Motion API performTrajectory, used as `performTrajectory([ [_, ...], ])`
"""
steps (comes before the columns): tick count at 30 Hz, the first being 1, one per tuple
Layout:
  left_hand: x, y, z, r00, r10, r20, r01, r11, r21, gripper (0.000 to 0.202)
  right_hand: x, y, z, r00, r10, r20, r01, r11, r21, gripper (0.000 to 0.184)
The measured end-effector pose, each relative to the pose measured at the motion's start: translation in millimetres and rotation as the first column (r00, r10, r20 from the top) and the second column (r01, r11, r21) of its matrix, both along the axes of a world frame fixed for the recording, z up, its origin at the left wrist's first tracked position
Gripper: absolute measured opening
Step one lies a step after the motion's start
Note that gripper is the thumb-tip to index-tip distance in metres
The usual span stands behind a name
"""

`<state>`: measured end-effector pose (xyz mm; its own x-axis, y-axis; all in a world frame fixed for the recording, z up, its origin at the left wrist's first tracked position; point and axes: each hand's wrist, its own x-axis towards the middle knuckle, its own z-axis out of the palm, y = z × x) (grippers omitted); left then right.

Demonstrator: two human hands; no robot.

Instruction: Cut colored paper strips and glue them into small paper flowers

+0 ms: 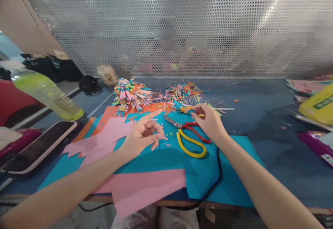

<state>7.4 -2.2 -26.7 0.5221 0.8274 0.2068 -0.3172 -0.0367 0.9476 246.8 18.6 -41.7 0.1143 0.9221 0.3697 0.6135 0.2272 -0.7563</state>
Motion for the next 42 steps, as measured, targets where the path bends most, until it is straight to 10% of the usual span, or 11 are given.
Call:
performTrajectory([
  [9, -2, -1, 1.1, 0.994, 0.057, -0.095, -0.048, 0.994, 0.094, 0.015, -1, 0, 0.4, 1.0, 0.015, -0.011, -0.015, 1.0, -0.012, 0.019],
  [19, -3, 14, -6.3, 0.956, 0.189, -0.225, -0.169, 0.98, 0.104, 0.026, -9, -5, 15.3, 0.848, 0.214, -0.486, -0.303, 0.946, -0.112, 0.031],
  [32, 14, 16, -15.6, 0.913, 0.024, -0.408, 0.011, 0.997, 0.082, 0.033, -44, -29, 11.5, 0.769, 0.447, -0.457, -0.559, 0.818, -0.14, 0.02],
  [42, 5, 15, -12.5, 0.848, 0.018, -0.529, 0.045, 0.993, 0.107, 0.034, -33, -23, 19.9, 0.854, 0.362, -0.374, -0.417, 0.906, -0.077, 0.019],
])
